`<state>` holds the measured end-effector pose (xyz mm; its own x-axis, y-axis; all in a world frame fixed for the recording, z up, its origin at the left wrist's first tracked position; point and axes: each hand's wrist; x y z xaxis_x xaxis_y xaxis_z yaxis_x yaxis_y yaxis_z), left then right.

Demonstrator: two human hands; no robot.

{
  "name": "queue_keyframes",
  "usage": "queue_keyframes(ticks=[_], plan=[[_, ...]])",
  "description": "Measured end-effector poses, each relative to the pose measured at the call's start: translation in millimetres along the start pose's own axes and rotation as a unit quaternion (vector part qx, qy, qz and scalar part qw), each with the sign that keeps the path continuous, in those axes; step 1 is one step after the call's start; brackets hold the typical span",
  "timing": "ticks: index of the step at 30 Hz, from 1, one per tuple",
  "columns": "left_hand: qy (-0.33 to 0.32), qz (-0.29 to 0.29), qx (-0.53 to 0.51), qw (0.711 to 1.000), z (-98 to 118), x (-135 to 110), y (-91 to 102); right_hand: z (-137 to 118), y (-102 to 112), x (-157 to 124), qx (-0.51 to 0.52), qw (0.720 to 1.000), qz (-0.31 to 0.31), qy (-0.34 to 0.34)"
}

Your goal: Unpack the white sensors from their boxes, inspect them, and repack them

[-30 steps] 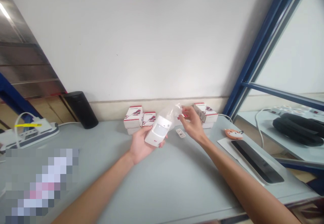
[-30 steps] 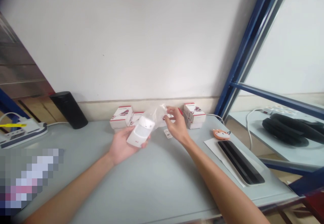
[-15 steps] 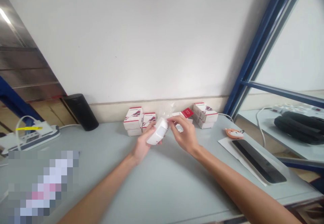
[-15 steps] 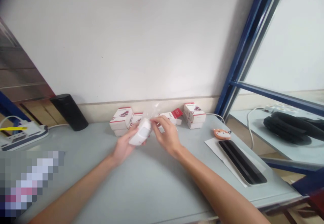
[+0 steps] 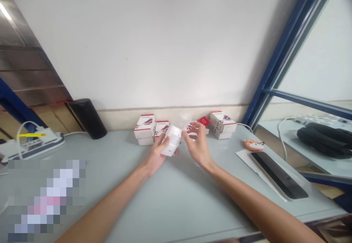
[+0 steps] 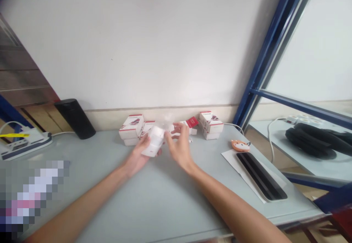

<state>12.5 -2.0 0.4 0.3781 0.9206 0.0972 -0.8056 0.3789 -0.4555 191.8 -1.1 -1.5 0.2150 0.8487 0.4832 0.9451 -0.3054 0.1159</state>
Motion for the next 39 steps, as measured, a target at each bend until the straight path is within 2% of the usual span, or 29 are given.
queue_keyframes(ticks=[1, 3, 5, 6, 10, 14, 17, 20, 23, 27, 29, 32, 34, 39], plan=[[0.004, 0.001, 0.013, 1.0, 0.0, -0.4, 0.2, 0.0, 1.7, 3.1, 0.02, 0.998, -0.025, -0.048], [0.004, 0.006, 0.03, 1.0, -0.9, -0.2, 0.6, -1.6, 8.3, 10.3, 0.064, 0.982, -0.149, -0.099], [-0.011, 0.015, 0.062, 0.998, -3.3, 1.7, 1.7, -3.6, 16.2, 16.8, 0.087, 0.958, -0.261, -0.086], [-0.02, 0.021, 0.087, 0.996, -5.1, 3.2, 3.0, -4.1, 19.5, 19.2, 0.083, 0.953, -0.282, -0.072], [-0.029, 0.033, 0.186, 0.982, -12.3, 10.4, 11.8, -0.7, 24.8, 24.2, 0.015, 0.966, -0.258, -0.031], [-0.026, 0.008, 0.222, 0.975, -8.5, 12.4, 18.7, 6.1, 22.1, 24.5, -0.01, 0.964, -0.264, -0.014], [-0.075, -0.009, 0.249, 0.965, 0.3, 10.0, 19.6, 10.3, 20.2, 22.8, -0.032, 0.959, -0.281, -0.005], [-0.112, -0.008, 0.31, 0.944, 4.2, 9.4, 22.1, 12.1, 21.5, 21.3, -0.078, 0.95, -0.303, 0.01], [-0.095, -0.006, 0.377, 0.921, 3.4, 10.5, 27.8, 10.3, 26.5, 22.1, -0.098, 0.943, -0.317, 0.029], [-0.021, -0.063, 0.431, 0.9, 7.2, 8.5, 31.4, 5.5, 32.6, 24.1, -0.115, 0.928, -0.352, 0.035], [-0.023, -0.055, 0.421, 0.905, 10.6, 6.8, 30.1, 2.8, 33.2, 23.9, -0.16, 0.92, -0.356, 0.025], [-0.069, -0.027, 0.341, 0.937, 11.5, 6.8, 26.7, -2.0, 32.2, 21.8, -0.23, 0.908, -0.35, 0.0], [-0.085, -0.021, 0.305, 0.948, 7.6, 8.8, 25.2, -4.6, 31.3, 19.9, -0.251, 0.9, -0.357, -0.013], [-0.068, -0.044, 0.323, 0.943, -8.1, 14.3, 28.7, -1.3, 28.3, 14.4, -0.272, 0.892, -0.361, 0.002]])
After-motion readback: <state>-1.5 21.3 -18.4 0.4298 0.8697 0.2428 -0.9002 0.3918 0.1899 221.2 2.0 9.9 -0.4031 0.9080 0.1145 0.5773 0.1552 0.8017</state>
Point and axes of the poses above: each hand's wrist, its own x-axis towards the middle knuckle, its own y-axis out of the back of the hand, z = x × y, and after that the axes turned 4 degrees about -x, right-handed
